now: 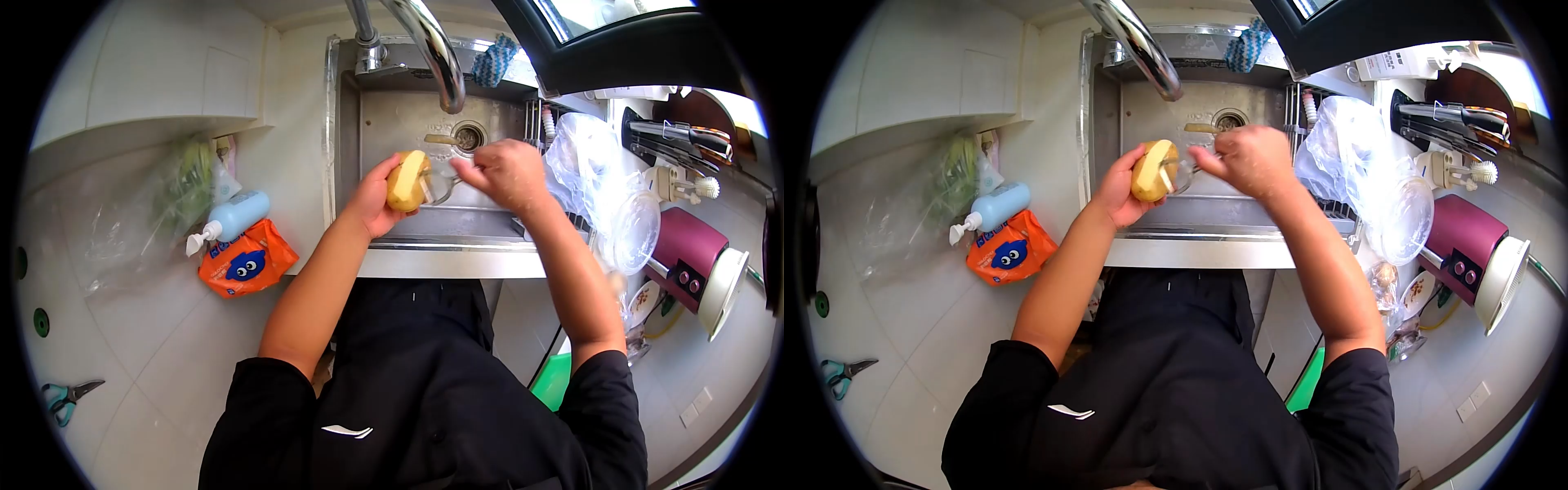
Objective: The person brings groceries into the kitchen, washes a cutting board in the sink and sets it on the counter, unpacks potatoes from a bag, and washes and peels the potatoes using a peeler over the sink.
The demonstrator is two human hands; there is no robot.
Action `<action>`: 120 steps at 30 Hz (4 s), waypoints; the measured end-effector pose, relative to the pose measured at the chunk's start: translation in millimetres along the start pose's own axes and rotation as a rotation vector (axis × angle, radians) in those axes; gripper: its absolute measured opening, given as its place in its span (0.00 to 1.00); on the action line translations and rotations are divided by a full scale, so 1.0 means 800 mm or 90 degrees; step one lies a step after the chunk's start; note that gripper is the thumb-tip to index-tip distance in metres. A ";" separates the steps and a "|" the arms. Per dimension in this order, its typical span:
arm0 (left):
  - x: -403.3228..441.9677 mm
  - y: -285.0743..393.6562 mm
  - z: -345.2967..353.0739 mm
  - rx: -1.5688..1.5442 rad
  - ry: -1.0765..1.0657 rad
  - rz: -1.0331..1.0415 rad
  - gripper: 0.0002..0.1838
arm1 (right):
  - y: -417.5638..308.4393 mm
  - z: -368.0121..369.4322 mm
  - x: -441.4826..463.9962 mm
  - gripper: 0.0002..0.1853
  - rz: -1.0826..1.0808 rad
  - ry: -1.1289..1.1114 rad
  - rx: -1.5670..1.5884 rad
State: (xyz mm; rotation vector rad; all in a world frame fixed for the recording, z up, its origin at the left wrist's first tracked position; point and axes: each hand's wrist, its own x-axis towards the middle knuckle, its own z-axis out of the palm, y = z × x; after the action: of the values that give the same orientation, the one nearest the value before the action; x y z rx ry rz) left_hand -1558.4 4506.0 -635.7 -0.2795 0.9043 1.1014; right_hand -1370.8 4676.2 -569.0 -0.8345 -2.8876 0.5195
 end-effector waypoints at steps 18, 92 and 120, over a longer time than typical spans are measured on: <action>-0.028 0.002 -0.007 -0.044 0.026 -0.032 0.27 | 0.051 0.017 0.003 0.30 0.190 -0.238 -0.209; -0.012 -0.021 -0.015 -0.163 -0.057 -0.100 0.27 | -0.042 0.042 0.010 0.27 -0.026 0.045 0.093; -0.041 -0.024 -0.001 -0.013 -0.091 -0.092 0.31 | 0.022 0.062 0.002 0.26 -0.073 0.088 0.121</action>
State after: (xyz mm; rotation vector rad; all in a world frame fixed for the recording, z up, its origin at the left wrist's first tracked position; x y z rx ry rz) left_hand -1547.3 4475.7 -616.3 -0.2755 0.7338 0.9844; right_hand -1372.3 4676.4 -621.4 -0.6467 -2.6891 0.6815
